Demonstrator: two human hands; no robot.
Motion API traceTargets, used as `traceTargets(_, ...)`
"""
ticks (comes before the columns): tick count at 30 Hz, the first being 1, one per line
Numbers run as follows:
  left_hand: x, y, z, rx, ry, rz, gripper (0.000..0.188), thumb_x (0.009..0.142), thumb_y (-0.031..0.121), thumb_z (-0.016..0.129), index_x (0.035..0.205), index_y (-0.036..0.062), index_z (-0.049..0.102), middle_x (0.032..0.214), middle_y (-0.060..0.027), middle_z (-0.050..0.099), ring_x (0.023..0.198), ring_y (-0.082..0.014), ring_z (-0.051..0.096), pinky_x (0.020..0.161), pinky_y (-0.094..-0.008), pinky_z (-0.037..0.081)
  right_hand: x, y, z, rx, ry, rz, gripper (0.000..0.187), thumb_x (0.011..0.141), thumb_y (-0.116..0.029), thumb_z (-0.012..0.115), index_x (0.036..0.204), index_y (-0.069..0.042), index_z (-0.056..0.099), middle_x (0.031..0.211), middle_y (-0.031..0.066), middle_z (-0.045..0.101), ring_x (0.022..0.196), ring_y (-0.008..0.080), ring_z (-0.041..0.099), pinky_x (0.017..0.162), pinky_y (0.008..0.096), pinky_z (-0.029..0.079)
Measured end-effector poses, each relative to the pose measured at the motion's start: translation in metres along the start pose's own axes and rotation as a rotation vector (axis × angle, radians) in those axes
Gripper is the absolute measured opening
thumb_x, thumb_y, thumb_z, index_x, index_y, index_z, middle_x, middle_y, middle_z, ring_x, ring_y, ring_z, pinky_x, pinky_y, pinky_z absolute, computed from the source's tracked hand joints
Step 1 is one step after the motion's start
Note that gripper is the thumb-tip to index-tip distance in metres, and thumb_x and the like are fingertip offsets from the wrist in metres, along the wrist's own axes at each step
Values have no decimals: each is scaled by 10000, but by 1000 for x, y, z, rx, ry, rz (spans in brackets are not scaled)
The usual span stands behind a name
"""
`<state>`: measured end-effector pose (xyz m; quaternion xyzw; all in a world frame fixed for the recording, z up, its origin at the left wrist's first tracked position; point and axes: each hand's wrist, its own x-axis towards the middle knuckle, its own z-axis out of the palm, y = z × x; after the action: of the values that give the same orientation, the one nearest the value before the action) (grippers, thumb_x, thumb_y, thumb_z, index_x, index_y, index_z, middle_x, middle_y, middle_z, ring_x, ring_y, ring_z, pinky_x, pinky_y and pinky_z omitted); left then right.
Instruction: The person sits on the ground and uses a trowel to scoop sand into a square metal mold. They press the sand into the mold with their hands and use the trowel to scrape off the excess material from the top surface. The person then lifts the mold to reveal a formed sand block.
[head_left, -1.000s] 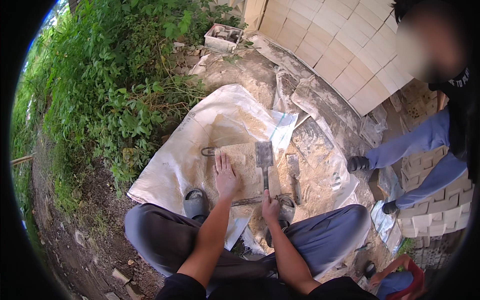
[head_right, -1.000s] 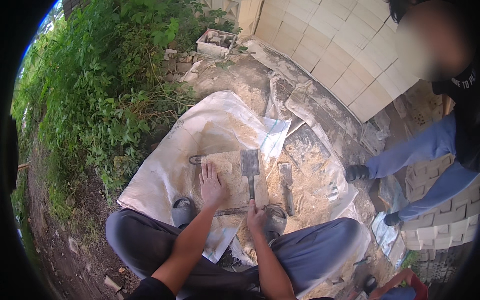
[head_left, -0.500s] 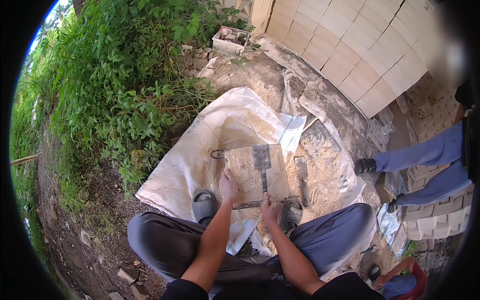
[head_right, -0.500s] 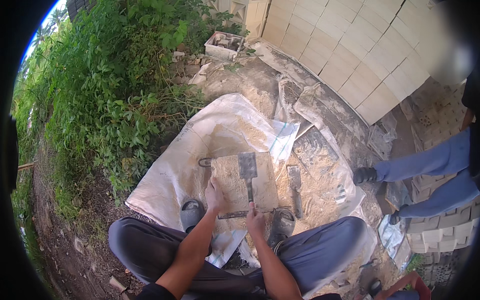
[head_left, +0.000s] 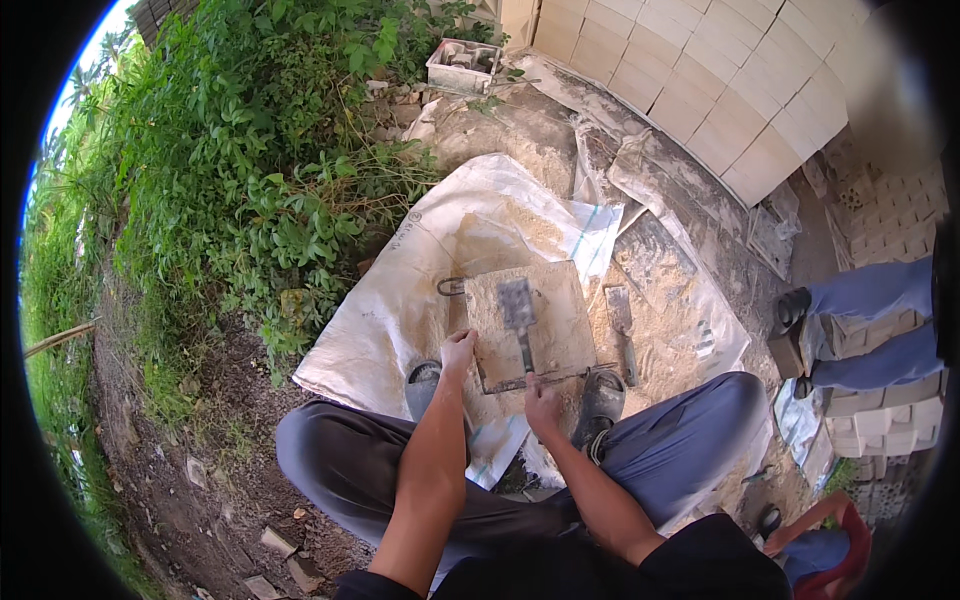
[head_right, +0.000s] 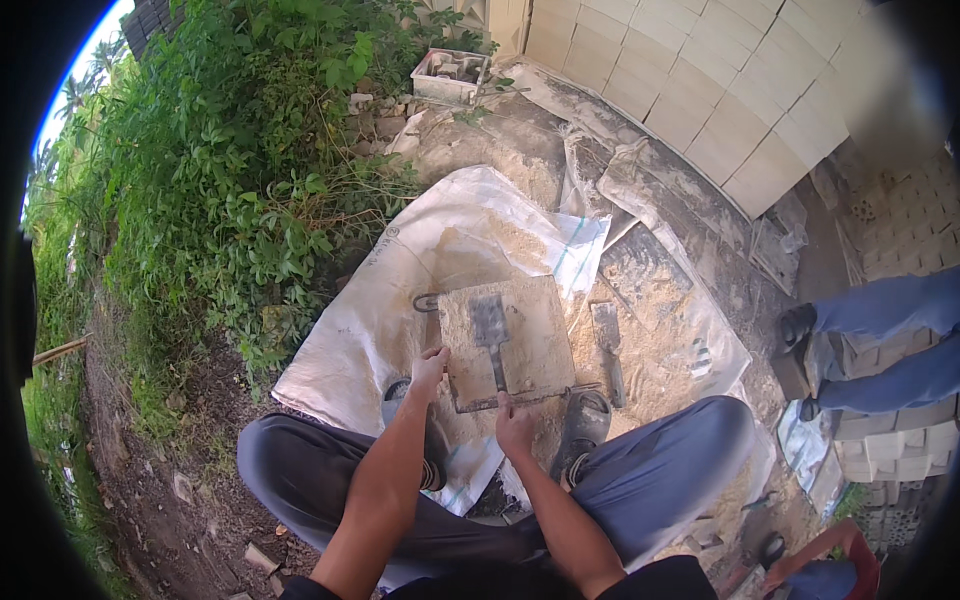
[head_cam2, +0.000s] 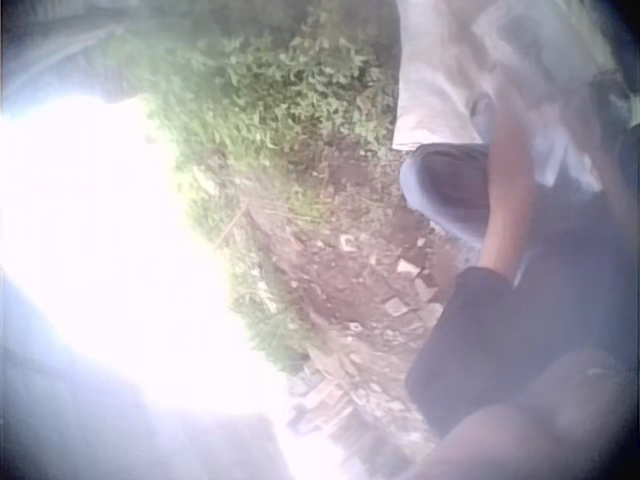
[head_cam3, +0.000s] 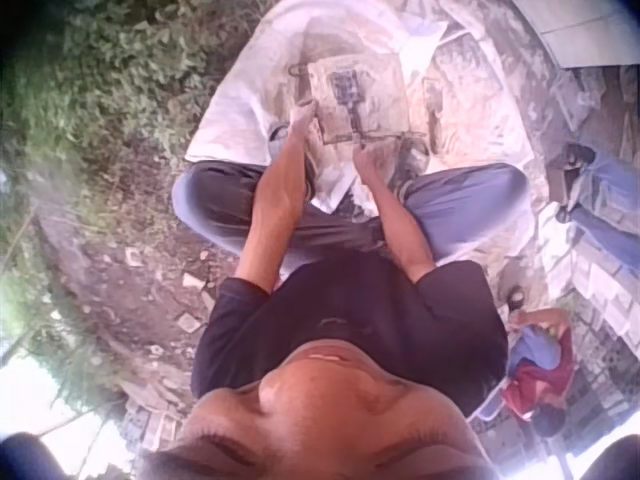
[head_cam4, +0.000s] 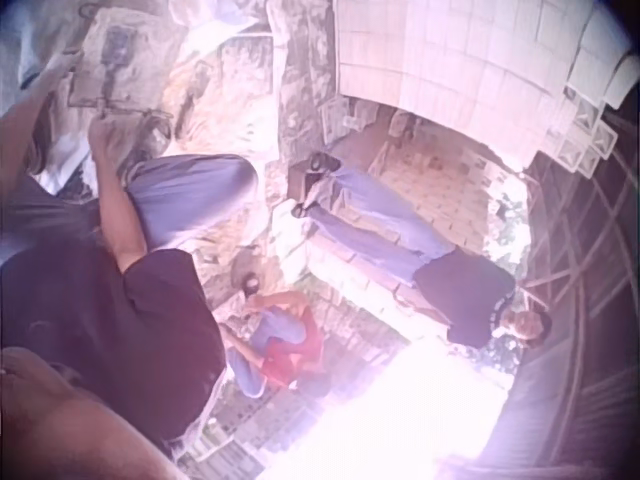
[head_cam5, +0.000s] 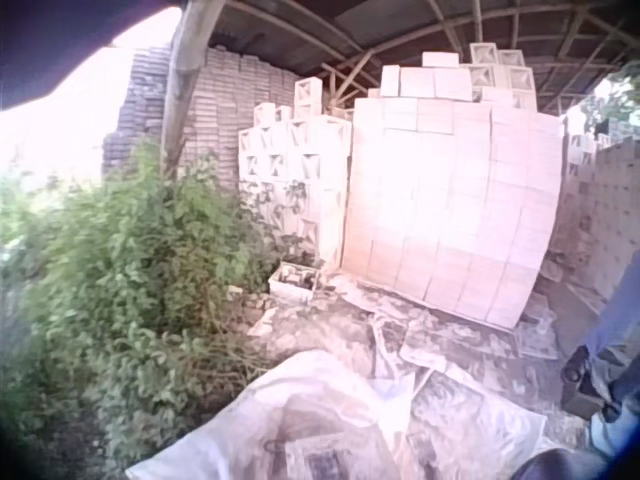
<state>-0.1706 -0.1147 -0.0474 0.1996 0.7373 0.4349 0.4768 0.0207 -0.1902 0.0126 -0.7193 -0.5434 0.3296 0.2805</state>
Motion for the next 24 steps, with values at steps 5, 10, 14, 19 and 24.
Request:
traceTargets(5,-25,43,-7,466,-170,-24,239,785,133,666,990,10,672,887,-59,665,719,-108,621,574,-256,482,-3,15,-3,17,-49,94,634,906,-489,475,525,15,531,463,105,496,469,216,536,498,396,390)
traceTargets(10,-38,18,-34,65,-291,-66,203,817,89,634,1008,34,668,849,-51,667,714,-133,639,598,-254,490,-18,-30,-13,199,-75,89,642,915,-501,425,636,51,593,566,249,535,600,408,579,577,472,405)
traceTargets(14,-47,3,-37,-195,-335,-150,237,871,45,553,1095,57,629,885,-33,657,748,-134,639,628,-254,494,-24,-31,-10,138,-67,26,633,919,-499,416,644,37,610,594,254,553,638,417,590,607,472,416)
traceTargets(19,-49,11,-27,-252,-362,-220,290,914,74,502,1195,5,521,1032,-103,608,863,-203,622,756,-315,530,-35,-7,0,-27,-164,114,641,919,-508,403,667,44,607,621,259,566,667,422,592,626,469,426)
traceTargets(24,-40,9,-31,-385,-296,-216,267,923,91,417,1152,-1,519,997,-129,601,790,-234,628,696,-349,542,-45,-33,4,105,-79,61,602,930,-473,405,696,39,619,617,274,550,655,413,591,630,470,424)
